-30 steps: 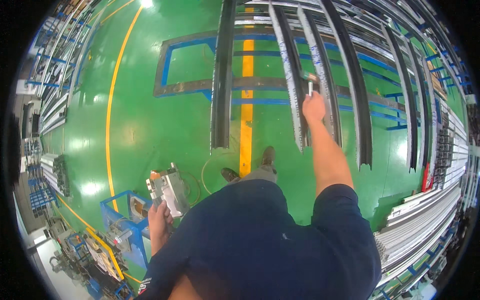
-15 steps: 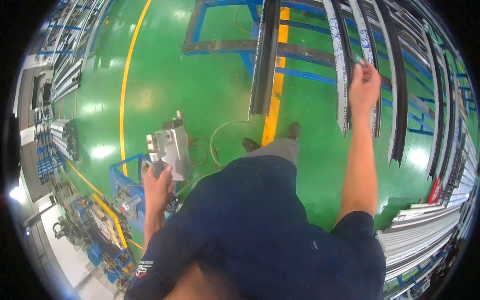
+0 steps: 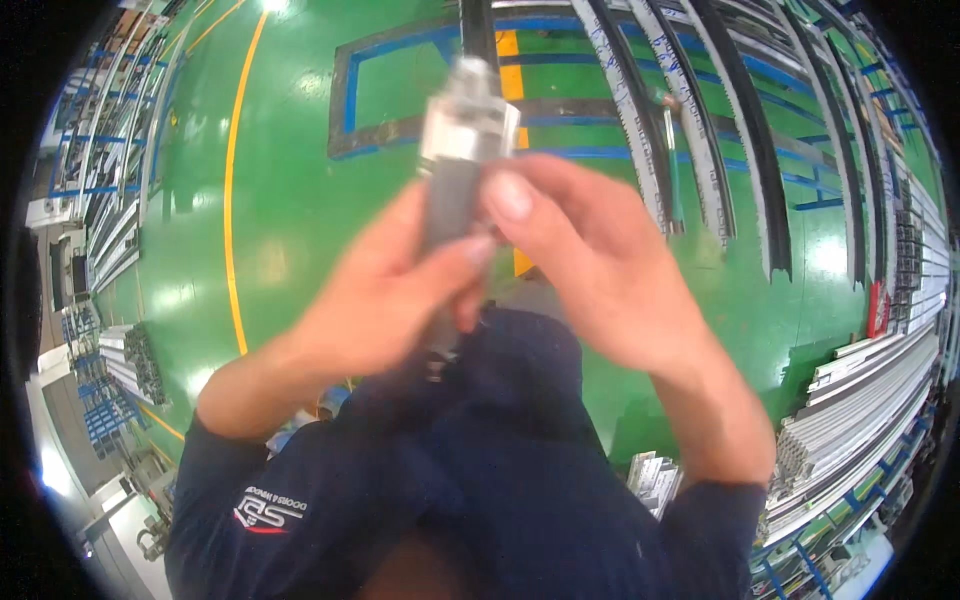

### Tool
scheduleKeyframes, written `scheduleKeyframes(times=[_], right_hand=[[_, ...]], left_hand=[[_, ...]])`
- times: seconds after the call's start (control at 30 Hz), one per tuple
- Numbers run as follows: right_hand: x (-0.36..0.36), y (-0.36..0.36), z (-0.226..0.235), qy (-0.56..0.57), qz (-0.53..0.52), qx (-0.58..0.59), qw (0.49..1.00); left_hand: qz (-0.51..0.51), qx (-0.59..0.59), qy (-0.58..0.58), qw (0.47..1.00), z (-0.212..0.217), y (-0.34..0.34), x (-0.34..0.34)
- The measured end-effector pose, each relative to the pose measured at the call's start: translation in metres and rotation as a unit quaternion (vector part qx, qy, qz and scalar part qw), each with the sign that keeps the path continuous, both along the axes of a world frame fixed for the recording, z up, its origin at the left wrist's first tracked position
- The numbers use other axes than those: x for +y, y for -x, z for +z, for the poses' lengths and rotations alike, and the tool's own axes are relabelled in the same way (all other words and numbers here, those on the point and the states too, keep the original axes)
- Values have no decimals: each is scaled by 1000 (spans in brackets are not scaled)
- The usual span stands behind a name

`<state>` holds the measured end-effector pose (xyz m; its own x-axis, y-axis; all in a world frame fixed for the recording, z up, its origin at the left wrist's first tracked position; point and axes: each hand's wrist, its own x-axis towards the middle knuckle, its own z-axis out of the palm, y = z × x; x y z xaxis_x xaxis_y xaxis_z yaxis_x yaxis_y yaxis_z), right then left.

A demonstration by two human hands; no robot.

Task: The person uses a pneumatic rivet gun to attach metal corner brackets to long aluminum profiles. They repeatedly position the tool on the joints of the profiles and fire the rivets, occasionally using a rubber mallet to tap the brackets into place. The person works on multiple profiles, moving between them to complete the assembly.

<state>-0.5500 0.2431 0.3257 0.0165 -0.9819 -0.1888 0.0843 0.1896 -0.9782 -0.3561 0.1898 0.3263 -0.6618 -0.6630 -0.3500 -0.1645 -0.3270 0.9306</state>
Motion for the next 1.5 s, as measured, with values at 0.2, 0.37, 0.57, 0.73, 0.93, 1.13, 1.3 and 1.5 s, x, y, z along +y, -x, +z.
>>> scheduleKeyframes(times=[0.2,0.37,0.57,0.73,0.93,1.13,1.3,1.5], right_hand=[[36,24,-65,-204,-195,6,959],[90,31,-118,-336,-354,-22,872],[154,-15,-126,-347,-540,-132,755],[189,-82,-122,-443,-554,93,699],[197,-202,-68,-289,-744,-9,602],[196,-269,-66,-147,-760,-96,626],[183,-287,-78,-108,-764,-126,624],[177,-296,-89,-75,-767,-160,617]], left_hand=[[-90,14,-38,995,-114,81,32],[-295,64,30,953,-151,105,56],[-615,17,119,779,-167,105,46],[-601,10,114,791,-196,81,-20],[-593,63,100,796,-247,81,0],[-647,174,-8,743,-213,102,6],[-639,114,125,750,-185,90,-5],[-632,154,228,724,-199,86,-2]])
